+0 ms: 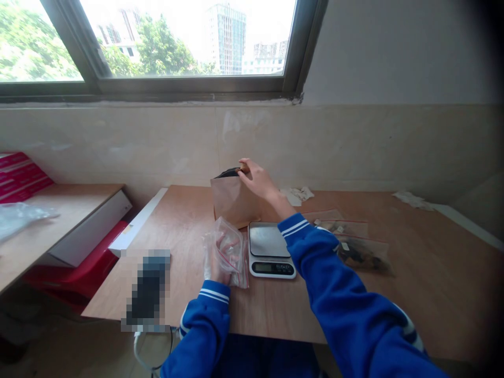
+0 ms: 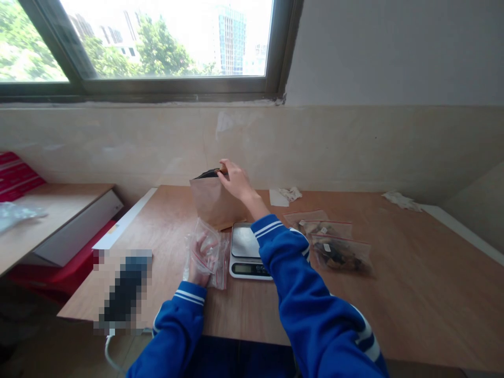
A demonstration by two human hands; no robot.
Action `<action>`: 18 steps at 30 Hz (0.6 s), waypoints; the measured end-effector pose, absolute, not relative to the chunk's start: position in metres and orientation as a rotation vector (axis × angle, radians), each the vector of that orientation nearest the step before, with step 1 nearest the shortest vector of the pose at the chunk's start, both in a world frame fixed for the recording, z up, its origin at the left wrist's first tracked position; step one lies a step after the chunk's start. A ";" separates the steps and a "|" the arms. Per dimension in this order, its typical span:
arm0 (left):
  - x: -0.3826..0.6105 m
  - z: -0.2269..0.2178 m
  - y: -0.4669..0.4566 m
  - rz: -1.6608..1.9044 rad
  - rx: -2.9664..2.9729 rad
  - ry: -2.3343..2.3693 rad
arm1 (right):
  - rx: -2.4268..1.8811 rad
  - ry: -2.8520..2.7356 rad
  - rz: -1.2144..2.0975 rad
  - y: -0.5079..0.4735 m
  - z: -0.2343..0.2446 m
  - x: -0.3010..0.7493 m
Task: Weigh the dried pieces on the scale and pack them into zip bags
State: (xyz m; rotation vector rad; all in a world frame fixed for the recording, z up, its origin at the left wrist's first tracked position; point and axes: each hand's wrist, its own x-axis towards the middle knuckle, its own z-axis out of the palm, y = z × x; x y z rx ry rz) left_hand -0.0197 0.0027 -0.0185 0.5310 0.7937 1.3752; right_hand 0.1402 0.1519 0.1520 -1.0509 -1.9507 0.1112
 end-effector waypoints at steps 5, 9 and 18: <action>-0.019 -0.016 0.002 1.365 0.521 0.809 | -1.218 -2.042 -0.019 0.145 0.139 0.140; -0.019 -0.016 0.002 1.362 0.535 0.815 | -1.207 -2.031 -0.071 0.138 0.141 0.140; -0.016 -0.011 0.000 1.390 0.560 0.896 | -1.114 -1.794 0.316 0.058 0.128 0.130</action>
